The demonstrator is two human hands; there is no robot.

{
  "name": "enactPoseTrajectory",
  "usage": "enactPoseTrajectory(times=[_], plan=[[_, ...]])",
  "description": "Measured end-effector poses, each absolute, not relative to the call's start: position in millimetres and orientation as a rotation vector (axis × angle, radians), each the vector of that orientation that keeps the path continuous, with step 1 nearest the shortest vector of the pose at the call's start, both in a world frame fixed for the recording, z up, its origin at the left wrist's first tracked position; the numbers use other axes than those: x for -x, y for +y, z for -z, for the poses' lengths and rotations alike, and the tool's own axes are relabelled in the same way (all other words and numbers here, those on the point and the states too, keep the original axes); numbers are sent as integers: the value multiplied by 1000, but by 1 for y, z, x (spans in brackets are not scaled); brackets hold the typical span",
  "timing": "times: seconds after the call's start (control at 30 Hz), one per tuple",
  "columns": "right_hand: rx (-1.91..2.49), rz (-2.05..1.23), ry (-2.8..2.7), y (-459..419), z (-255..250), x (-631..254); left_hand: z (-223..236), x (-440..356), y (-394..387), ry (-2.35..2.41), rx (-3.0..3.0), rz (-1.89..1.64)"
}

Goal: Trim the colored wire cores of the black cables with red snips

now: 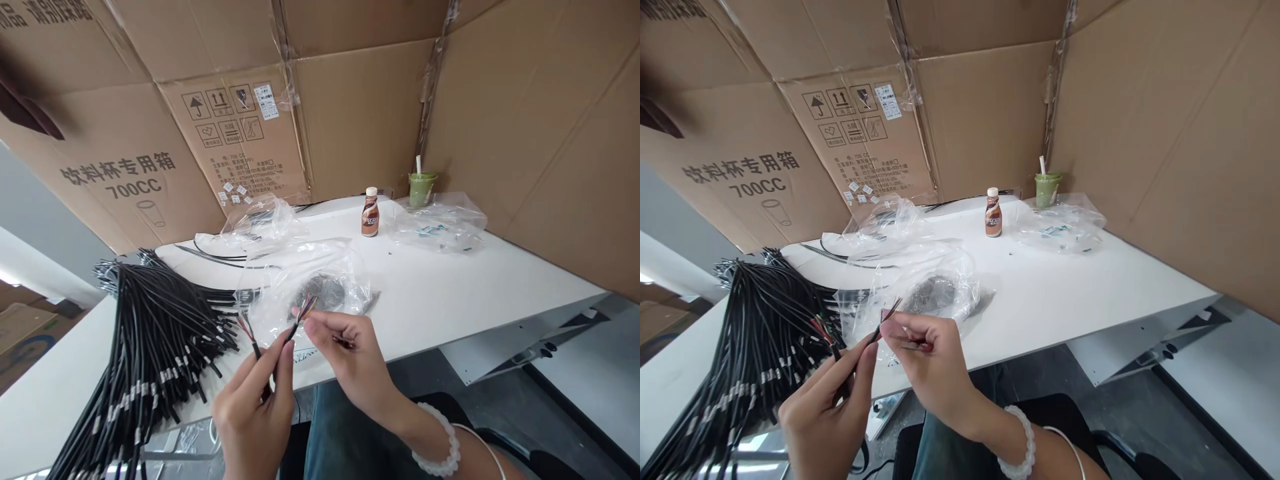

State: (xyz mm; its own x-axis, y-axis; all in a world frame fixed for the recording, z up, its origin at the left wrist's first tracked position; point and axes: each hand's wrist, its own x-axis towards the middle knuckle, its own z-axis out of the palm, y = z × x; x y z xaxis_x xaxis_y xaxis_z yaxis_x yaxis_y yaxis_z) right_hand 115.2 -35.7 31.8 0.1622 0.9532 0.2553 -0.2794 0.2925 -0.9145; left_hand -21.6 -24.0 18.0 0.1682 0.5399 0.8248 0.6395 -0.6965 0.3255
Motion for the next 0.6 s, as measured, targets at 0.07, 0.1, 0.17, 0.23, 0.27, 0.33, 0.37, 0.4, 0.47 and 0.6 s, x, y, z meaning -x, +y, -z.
enactPoseTrajectory(times=[0.07, 0.1, 0.17, 0.23, 0.27, 0.33, 0.37, 0.4, 0.47, 0.6], plan=[[856, -1045, -1013, -37, -36, -117, -19, 22, -24, -1037, 2303, 1449], [868, -1045, -1009, -38, -38, -118, -19, 22, -24, -990, 2299, 1403], [911, -1022, -997, -38, -39, -123, -18, 20, -25, -934, 2297, 1343], [951, -992, -972, -36, -39, -126, -18, 17, -27, -931, 2309, 1357], [955, -1001, -942, -35, -39, -128, -17, 16, -27, -947, 2327, 1388], [930, -1081, -864, -32, -38, -129, -17, 14, -28, -995, 2372, 1481], [909, -1133, -828, -30, -38, -130, -18, 14, -29, -1026, 2405, 1527], [892, -1176, -797, -29, -38, -129, -18, 14, -29, -1058, 2438, 1565], [878, -1216, -771, -27, -38, -129, -19, 14, -28, -1114, 2495, 1608], [870, -1175, -752, -26, -35, -129, -16, 15, -27, -1181, 2547, 1616]])
